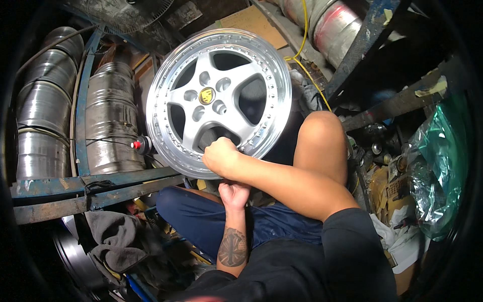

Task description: Assembling a multi-piece car wheel rim by inserting bolts and fitting components.

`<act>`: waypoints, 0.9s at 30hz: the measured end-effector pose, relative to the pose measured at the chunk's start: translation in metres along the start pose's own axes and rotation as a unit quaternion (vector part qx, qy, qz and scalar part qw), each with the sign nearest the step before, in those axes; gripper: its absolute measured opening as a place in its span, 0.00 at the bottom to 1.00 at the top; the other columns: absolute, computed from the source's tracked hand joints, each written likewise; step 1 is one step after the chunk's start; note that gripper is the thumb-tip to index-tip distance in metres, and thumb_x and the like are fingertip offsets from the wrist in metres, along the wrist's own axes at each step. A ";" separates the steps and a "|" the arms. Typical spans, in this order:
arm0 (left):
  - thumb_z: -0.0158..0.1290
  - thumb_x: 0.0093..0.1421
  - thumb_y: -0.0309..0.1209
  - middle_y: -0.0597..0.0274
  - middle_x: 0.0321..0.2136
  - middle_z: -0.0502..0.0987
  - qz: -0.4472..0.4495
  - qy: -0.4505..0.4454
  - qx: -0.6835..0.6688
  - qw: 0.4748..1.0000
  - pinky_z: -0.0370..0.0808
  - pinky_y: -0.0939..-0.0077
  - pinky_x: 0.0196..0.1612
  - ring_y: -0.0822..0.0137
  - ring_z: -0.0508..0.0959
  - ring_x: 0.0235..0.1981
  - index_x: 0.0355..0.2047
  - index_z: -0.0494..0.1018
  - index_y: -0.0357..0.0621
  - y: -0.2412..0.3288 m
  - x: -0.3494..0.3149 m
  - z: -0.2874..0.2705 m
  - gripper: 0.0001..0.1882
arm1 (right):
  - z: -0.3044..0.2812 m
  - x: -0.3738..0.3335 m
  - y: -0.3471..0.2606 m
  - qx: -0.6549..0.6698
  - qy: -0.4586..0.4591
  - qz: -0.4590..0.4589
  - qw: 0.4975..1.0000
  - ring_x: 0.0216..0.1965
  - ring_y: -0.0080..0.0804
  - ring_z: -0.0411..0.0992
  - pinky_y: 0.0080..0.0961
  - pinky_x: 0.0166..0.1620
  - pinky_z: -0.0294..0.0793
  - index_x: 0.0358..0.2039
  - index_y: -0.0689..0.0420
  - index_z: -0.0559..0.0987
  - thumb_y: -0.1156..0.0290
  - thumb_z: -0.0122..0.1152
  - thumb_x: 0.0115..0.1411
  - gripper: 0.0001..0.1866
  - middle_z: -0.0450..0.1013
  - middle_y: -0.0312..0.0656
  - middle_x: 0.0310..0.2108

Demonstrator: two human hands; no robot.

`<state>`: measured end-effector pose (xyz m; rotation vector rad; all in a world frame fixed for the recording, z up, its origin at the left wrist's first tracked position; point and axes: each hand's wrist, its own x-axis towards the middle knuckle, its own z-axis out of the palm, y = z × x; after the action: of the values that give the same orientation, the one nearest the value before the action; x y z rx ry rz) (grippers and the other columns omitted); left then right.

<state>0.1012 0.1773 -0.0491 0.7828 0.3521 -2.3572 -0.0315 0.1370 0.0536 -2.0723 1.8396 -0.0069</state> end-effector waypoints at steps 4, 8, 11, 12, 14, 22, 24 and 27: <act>0.37 0.68 0.42 0.52 0.59 0.69 -0.009 -0.068 -0.001 0.998 0.59 0.56 0.65 0.55 0.67 0.61 0.59 0.64 0.40 -0.003 -0.008 0.010 0.25 | 0.002 -0.001 -0.001 0.022 0.058 -0.021 0.998 0.25 0.34 0.80 0.30 0.25 0.76 0.21 0.52 0.83 0.69 0.58 0.49 0.07 0.79 0.40 0.22; 0.36 0.70 0.43 0.53 0.59 0.68 -0.033 -0.097 -0.024 0.994 0.61 0.55 0.64 0.56 0.68 0.60 0.60 0.63 0.41 -0.003 -0.005 0.004 0.25 | -0.001 0.003 -0.005 0.029 0.021 -0.006 0.999 0.25 0.30 0.79 0.28 0.24 0.73 0.19 0.50 0.82 0.69 0.58 0.48 0.06 0.78 0.37 0.21; 0.37 0.70 0.42 0.54 0.59 0.68 -0.054 -0.032 -0.094 0.994 0.61 0.55 0.64 0.57 0.68 0.60 0.60 0.63 0.41 -0.003 -0.014 0.013 0.24 | -0.011 0.003 -0.002 0.038 -0.047 0.001 0.998 0.25 0.28 0.78 0.27 0.24 0.70 0.20 0.52 0.81 0.68 0.60 0.47 0.04 0.77 0.37 0.21; 0.37 0.70 0.43 0.55 0.60 0.67 0.007 0.001 0.208 0.978 0.60 0.55 0.65 0.58 0.66 0.61 0.61 0.62 0.42 -0.003 -0.022 0.014 0.25 | -0.018 0.002 -0.001 0.014 -0.063 -0.012 0.998 0.26 0.29 0.78 0.26 0.25 0.70 0.22 0.53 0.80 0.68 0.60 0.49 0.04 0.77 0.38 0.22; 0.36 0.71 0.44 0.56 0.61 0.66 0.021 0.056 0.272 0.960 0.59 0.56 0.66 0.59 0.64 0.63 0.61 0.61 0.43 0.003 -0.029 0.026 0.25 | -0.015 0.006 0.001 0.018 -0.083 -0.036 0.996 0.26 0.31 0.77 0.26 0.26 0.70 0.26 0.55 0.78 0.66 0.59 0.52 0.06 0.76 0.39 0.23; 0.48 0.61 0.52 0.60 0.46 0.79 -0.058 0.127 -0.108 0.984 0.70 0.56 0.58 0.60 0.76 0.52 0.50 0.75 0.48 0.000 -0.018 0.036 0.25 | -0.077 0.016 0.071 0.127 0.164 0.089 0.974 0.26 0.42 0.75 0.34 0.30 0.73 0.32 0.55 0.76 0.70 0.64 0.54 0.07 0.72 0.42 0.23; 0.48 0.63 0.50 0.61 0.51 0.76 -0.016 0.091 -0.121 0.988 0.67 0.58 0.61 0.61 0.74 0.54 0.52 0.73 0.48 0.005 -0.019 0.032 0.25 | -0.086 0.045 0.099 0.097 0.251 0.091 0.959 0.29 0.46 0.75 0.38 0.31 0.73 0.35 0.55 0.75 0.68 0.63 0.55 0.09 0.72 0.43 0.23; 0.47 0.64 0.48 0.62 0.52 0.76 0.005 0.066 -0.113 0.991 0.65 0.59 0.63 0.62 0.73 0.55 0.52 0.73 0.47 -0.004 -0.013 0.036 0.23 | -0.114 0.088 0.147 0.010 0.216 0.109 0.970 0.34 0.51 0.76 0.43 0.35 0.73 0.38 0.58 0.74 0.67 0.64 0.54 0.13 0.76 0.45 0.29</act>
<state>0.0906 0.1717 -0.0122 0.8301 0.6561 -2.2124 -0.1867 0.0104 0.0990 -1.9542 2.2987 -0.4523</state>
